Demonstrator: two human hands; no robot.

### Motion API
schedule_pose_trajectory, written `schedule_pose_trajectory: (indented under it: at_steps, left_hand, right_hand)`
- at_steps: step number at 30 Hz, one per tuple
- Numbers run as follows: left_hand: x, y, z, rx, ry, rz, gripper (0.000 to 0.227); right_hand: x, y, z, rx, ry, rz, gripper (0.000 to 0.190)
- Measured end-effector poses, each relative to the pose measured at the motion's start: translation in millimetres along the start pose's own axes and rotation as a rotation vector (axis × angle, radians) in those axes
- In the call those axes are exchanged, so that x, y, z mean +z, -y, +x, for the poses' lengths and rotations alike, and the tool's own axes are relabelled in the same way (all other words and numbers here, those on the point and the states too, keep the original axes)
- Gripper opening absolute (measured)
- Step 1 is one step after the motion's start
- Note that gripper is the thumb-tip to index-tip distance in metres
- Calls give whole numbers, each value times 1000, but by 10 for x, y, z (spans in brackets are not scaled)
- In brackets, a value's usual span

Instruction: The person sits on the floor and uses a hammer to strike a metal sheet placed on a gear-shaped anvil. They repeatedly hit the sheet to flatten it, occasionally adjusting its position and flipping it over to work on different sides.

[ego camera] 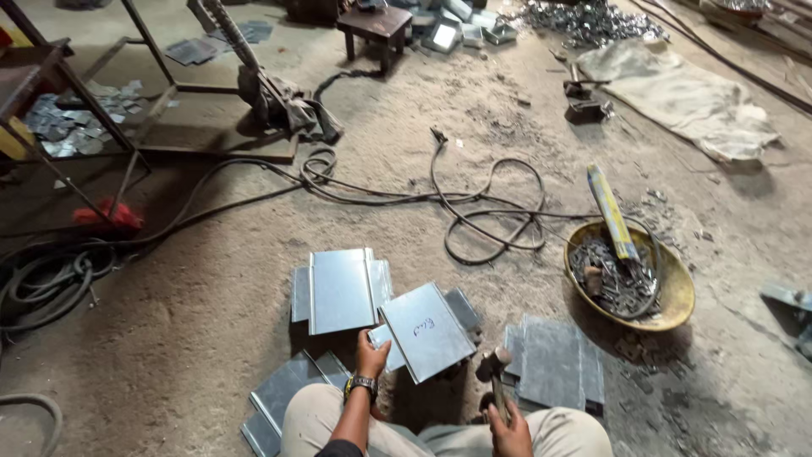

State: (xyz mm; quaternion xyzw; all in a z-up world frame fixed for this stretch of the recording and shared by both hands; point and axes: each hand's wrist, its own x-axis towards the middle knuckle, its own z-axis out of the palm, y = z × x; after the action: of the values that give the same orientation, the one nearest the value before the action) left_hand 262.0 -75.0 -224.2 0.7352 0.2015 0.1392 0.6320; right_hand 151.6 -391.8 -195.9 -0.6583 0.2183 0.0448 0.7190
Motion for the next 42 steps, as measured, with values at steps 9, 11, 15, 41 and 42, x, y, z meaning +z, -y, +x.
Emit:
schedule_pose_trajectory:
  at_steps: [9, 11, 15, 41, 42]
  left_hand:
    - [-197, 217, 57, 87, 49, 196, 78]
    - [-105, 372, -19, 17, 12, 416, 80]
    - [-90, 433, -164, -38, 51, 429, 81]
    - [201, 132, -211, -92, 97, 555, 77]
    - [211, 130, -199, -50, 73, 558, 80]
  right_hand:
    - [-112, -62, -54, -183, -85, -344, 48]
    - [-113, -32, -79, -291, -30, -279, 46]
    - [-40, 291, -232, -169, -80, -353, 48]
    - [581, 745, 443, -565, -94, -440, 37]
    - [589, 742, 450, -631, -101, -442, 37]
